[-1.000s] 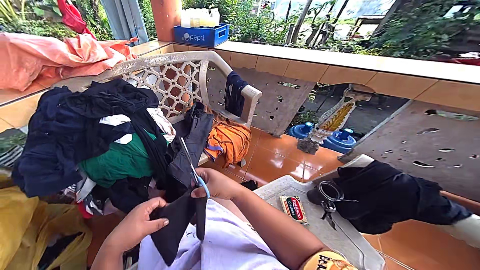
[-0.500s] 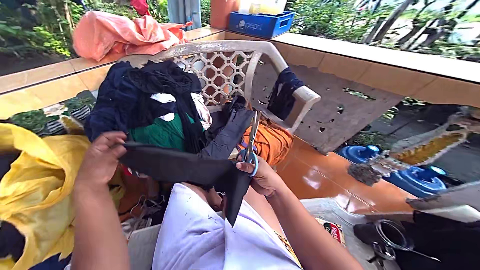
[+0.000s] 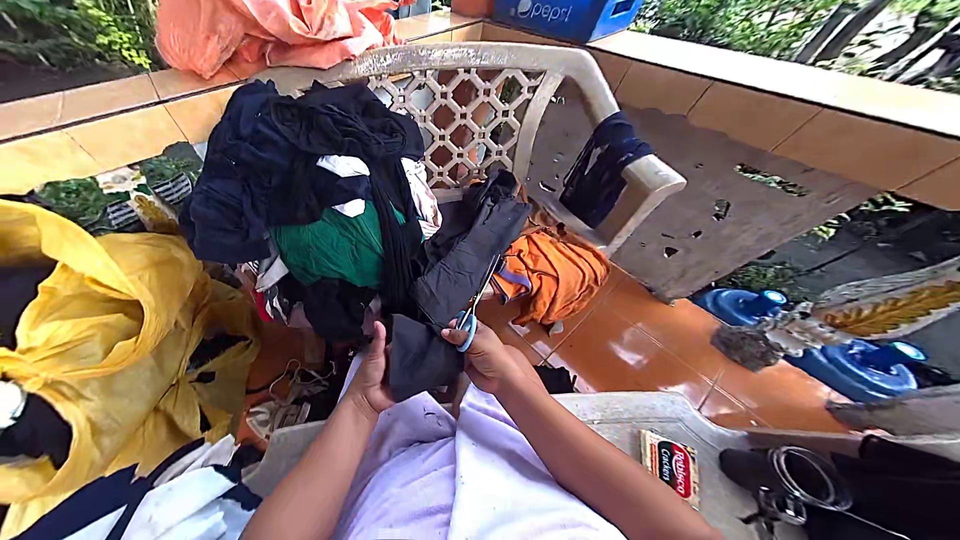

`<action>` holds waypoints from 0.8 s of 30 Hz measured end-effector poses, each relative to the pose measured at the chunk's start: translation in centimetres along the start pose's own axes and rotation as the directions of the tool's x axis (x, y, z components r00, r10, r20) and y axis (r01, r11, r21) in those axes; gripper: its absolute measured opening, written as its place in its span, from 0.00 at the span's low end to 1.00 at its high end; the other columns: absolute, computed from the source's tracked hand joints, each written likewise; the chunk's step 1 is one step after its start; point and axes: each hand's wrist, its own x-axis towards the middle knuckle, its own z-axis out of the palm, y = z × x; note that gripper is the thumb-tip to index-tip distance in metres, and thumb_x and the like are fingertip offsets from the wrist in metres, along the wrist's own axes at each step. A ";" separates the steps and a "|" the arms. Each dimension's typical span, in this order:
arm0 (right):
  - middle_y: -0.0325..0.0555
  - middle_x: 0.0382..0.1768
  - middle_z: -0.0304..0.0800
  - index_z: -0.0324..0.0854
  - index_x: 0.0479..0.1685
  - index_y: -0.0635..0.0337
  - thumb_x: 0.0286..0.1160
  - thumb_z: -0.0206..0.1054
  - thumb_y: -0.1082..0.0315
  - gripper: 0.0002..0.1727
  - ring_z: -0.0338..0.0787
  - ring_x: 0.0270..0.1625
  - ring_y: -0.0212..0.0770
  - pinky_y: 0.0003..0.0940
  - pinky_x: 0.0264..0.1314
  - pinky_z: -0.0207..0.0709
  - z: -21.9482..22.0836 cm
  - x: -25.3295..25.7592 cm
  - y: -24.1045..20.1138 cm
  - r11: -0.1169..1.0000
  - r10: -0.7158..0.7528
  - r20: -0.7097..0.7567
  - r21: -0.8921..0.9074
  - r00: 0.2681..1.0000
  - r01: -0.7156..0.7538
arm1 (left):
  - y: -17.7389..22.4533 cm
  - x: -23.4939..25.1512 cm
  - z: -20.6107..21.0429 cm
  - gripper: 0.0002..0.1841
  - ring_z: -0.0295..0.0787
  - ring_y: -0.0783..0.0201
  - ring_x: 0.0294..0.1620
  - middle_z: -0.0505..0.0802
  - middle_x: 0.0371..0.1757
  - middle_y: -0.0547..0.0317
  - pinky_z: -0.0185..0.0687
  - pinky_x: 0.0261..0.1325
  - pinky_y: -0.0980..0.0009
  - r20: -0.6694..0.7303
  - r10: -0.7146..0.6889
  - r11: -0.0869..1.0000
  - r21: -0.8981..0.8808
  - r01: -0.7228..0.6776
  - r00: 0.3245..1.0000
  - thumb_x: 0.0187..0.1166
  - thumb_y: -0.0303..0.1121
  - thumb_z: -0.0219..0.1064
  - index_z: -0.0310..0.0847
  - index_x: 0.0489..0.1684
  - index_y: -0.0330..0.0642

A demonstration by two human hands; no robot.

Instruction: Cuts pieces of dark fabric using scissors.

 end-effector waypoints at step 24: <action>0.47 0.27 0.89 0.73 0.49 0.62 0.80 0.59 0.79 0.06 0.90 0.27 0.37 0.32 0.32 0.87 3.5 -3.3 -7.8 0.970 0.002 0.219 0.235 0.976 -0.054 | 2.9 3.6 -4.3 0.40 0.61 0.31 0.87 0.70 0.82 0.22 0.52 0.87 0.36 0.318 0.592 -0.171 0.948 -0.270 0.741 0.71 0.37 0.72 0.63 0.82 0.20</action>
